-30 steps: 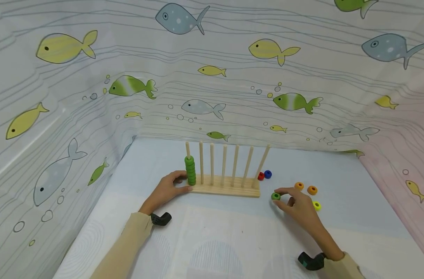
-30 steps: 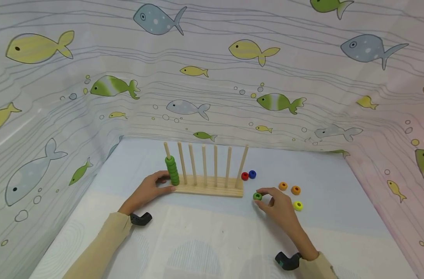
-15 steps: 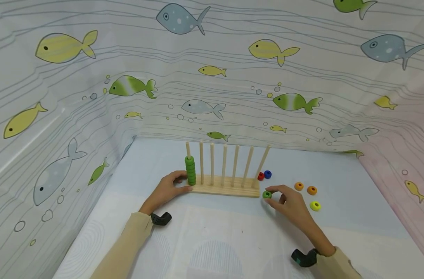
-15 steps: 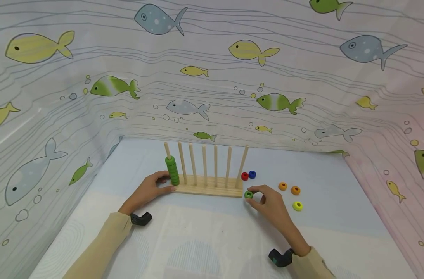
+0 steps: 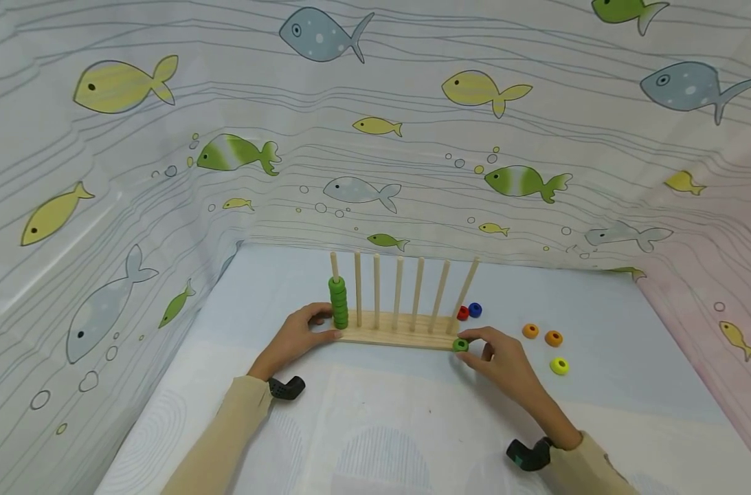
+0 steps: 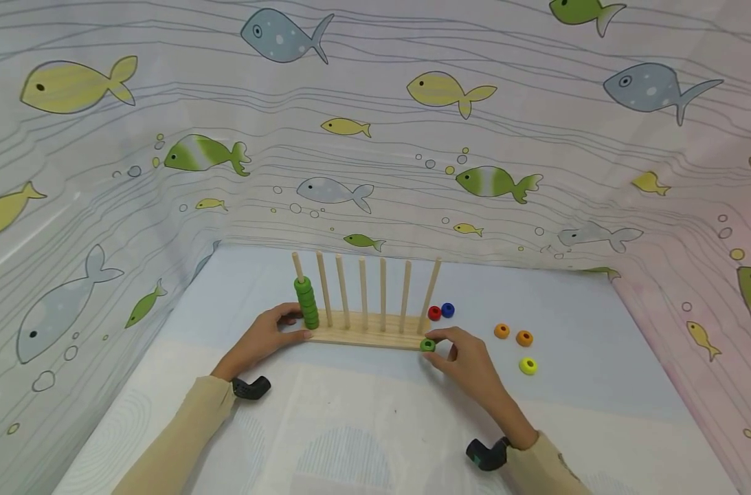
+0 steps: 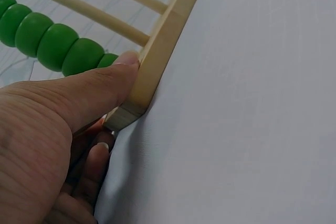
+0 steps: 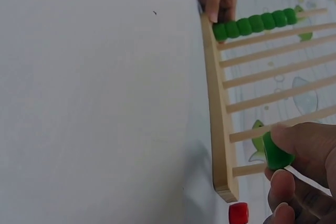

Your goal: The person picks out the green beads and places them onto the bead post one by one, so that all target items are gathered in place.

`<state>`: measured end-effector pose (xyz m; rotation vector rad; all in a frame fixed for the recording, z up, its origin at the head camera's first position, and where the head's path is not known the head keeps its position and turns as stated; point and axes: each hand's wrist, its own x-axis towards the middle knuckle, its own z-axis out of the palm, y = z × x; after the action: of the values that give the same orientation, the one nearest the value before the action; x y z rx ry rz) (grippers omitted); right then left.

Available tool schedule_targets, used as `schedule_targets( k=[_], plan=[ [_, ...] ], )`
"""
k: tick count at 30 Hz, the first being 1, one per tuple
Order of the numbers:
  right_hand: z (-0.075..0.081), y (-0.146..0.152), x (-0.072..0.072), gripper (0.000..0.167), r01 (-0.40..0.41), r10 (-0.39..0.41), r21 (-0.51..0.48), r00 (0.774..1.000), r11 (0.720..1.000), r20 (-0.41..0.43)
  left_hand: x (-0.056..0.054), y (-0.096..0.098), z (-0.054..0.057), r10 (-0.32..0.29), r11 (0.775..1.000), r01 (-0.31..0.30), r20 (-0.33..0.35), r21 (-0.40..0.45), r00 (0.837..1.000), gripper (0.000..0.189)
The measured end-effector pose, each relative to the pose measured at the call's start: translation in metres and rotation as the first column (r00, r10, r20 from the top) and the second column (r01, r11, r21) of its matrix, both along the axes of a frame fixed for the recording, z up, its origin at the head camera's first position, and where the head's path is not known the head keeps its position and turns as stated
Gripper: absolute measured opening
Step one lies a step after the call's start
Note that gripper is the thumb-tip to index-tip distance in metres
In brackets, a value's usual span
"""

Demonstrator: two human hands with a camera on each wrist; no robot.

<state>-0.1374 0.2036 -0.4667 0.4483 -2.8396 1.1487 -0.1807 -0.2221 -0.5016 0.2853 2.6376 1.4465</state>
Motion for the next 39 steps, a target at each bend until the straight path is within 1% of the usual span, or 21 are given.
schedule_targets(
  k=[5,11,18,25,32,35,39],
  plan=[
    [0.002,-0.006,-0.001,0.036,-0.018,0.018,-0.003,1.000,1.000,0.002,-0.001,0.000,0.001,0.004,1.000,-0.004,0.006,-0.008,1.000,0.069],
    [0.003,-0.014,-0.002,0.036,-0.038,0.039,-0.007,0.999,0.999,0.005,0.000,0.001,0.002,0.005,1.000,-0.005,0.011,0.002,1.000,0.070],
    [0.003,-0.022,-0.004,0.035,-0.069,0.067,-0.030,0.997,0.997,-0.036,-0.001,0.000,0.000,0.002,1.000,-0.002,0.000,-0.007,1.000,0.071],
    [0.003,-0.029,-0.004,0.033,-0.091,0.089,-0.045,0.996,0.995,-0.029,-0.002,0.000,-0.002,-0.002,1.000,0.002,-0.009,0.001,1.000,0.070],
    [0.005,-0.038,-0.007,0.034,-0.108,0.106,-0.042,0.993,0.993,-0.059,-0.002,0.001,-0.002,0.000,1.000,0.000,-0.005,-0.003,1.000,0.070],
    [0.005,-0.042,-0.008,0.034,-0.129,0.125,-0.060,0.990,0.990,-0.066,-0.002,0.000,-0.001,-0.005,1.000,0.005,-0.008,-0.007,1.000,0.071],
    [0.004,-0.047,-0.009,0.033,-0.156,0.150,-0.086,0.986,0.984,-0.066,-0.002,0.000,-0.001,0.003,1.000,-0.003,0.008,-0.007,1.000,0.072]
  ],
)
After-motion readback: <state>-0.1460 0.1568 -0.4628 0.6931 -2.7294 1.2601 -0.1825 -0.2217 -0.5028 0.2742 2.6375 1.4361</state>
